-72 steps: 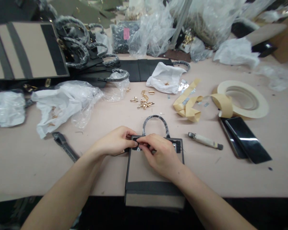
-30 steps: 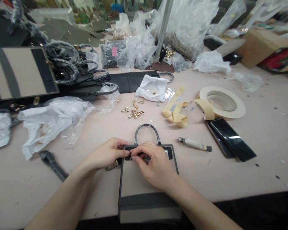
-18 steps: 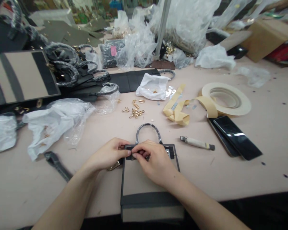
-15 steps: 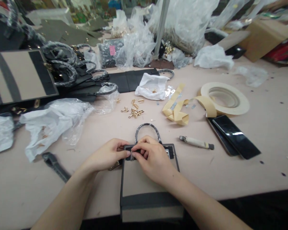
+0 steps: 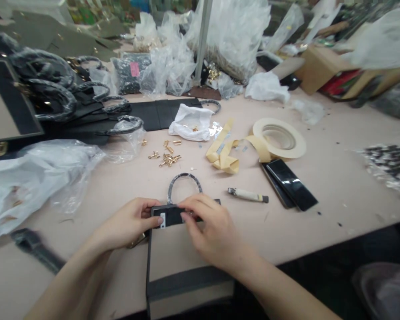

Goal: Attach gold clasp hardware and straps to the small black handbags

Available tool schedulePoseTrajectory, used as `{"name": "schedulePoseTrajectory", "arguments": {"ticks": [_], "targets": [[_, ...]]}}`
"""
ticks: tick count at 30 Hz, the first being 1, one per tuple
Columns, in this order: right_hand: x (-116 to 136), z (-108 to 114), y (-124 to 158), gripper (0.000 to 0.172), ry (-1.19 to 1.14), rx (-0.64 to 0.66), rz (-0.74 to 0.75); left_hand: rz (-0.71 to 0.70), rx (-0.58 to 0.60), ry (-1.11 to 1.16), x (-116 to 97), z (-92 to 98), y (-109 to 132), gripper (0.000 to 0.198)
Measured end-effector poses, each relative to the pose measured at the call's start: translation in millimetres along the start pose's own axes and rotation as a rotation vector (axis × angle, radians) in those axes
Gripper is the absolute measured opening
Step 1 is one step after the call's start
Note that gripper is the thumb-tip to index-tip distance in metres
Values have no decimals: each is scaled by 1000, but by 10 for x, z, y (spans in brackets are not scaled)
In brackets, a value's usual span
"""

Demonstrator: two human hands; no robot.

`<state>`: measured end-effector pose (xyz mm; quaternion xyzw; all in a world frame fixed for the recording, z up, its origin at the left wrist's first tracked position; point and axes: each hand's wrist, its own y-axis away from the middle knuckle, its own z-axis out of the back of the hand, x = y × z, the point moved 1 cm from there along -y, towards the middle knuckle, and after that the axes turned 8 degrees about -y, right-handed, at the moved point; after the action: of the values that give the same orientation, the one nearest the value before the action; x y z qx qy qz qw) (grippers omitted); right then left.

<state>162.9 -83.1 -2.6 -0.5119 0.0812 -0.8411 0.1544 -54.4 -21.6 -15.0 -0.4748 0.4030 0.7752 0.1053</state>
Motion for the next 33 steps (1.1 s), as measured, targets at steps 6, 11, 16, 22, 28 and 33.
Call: {"name": "schedulePoseTrajectory", "arguments": {"ticks": [6, 11, 16, 22, 28, 33], "targets": [[-531, 1037, 215, 36, 571, -56, -156, -36, 14, -189, -13, 22, 29, 23], [-797, 1246, 256, 21, 598, 79, -227, -8, -41, -462, -34, 85, 9, 22], [-189, 947, 275, 20, 174, -206, -296, 81, 38, -505, -44, 132, -67, 18], [371, 112, 226, 23, -110, -38, -276, 79, 90, -382, -78, 144, -48, 18], [305, -274, -220, 28, -854, -282, -291, -30, -34, -356, 52, 130, -53, 15], [233, -613, -611, 43, -1021, -349, -308, -112, -106, -375, 141, 93, -52, 15]]}}
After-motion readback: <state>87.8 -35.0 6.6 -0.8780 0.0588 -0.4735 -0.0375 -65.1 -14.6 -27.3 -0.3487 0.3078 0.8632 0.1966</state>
